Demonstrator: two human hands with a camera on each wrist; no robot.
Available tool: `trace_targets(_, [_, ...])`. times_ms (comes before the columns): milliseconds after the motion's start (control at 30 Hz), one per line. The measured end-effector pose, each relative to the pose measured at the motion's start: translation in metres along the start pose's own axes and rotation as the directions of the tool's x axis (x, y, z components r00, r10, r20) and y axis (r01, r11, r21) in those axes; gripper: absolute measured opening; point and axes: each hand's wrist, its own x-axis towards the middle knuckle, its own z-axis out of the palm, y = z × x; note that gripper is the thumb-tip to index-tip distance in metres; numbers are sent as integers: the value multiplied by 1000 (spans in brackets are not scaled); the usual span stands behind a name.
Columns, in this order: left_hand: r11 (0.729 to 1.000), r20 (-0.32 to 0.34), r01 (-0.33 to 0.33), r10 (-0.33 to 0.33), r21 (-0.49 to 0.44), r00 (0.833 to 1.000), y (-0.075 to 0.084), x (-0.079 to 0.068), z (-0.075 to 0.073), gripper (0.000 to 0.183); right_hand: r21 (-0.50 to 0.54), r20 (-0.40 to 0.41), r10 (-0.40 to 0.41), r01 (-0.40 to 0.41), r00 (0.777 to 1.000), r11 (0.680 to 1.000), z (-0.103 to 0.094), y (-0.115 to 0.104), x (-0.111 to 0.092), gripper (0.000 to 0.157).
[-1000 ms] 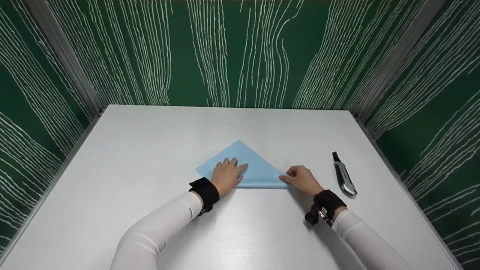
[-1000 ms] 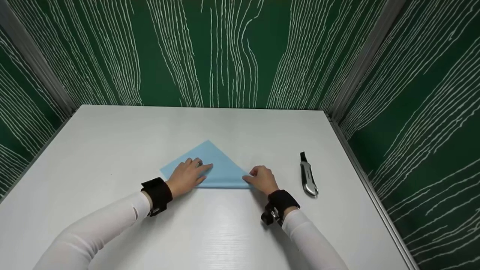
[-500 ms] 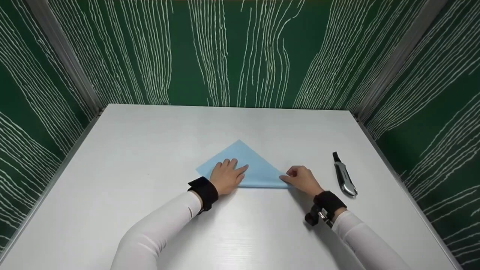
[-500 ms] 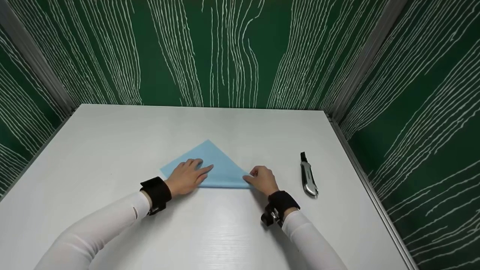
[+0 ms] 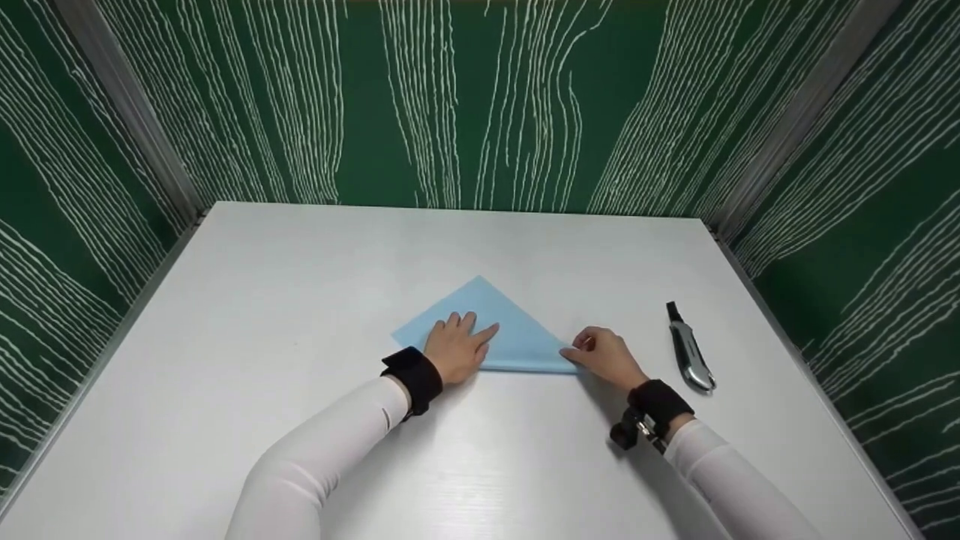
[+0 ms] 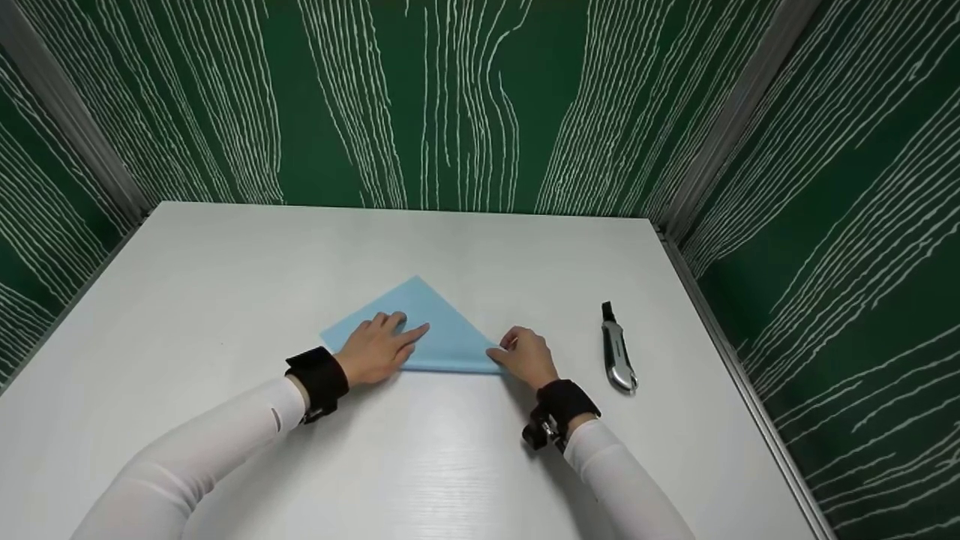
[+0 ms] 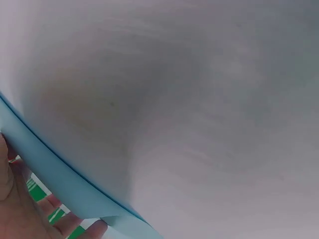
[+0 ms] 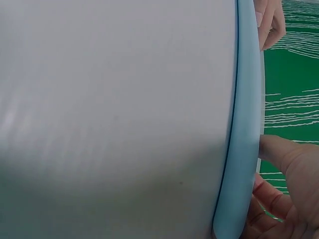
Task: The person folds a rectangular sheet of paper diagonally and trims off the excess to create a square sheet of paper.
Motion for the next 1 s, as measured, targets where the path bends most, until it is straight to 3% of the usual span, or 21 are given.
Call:
trace_targets(267, [999, 21, 6, -7, 44, 1000, 1, 2, 2, 47, 12, 14, 6, -6, 1000, 1000, 0, 1, 2, 27])
trace_targets(533, [998, 93, 44, -49, 51, 994, 6, 3, -5, 48, 28, 14, -13, 12, 1000, 1000, 0, 2, 1, 26])
trace_targets(1000, [999, 66, 40, -42, 34, 997, 5, 4, -2, 48, 26, 7, -12, 12, 1000, 1000, 0, 1, 1, 26])
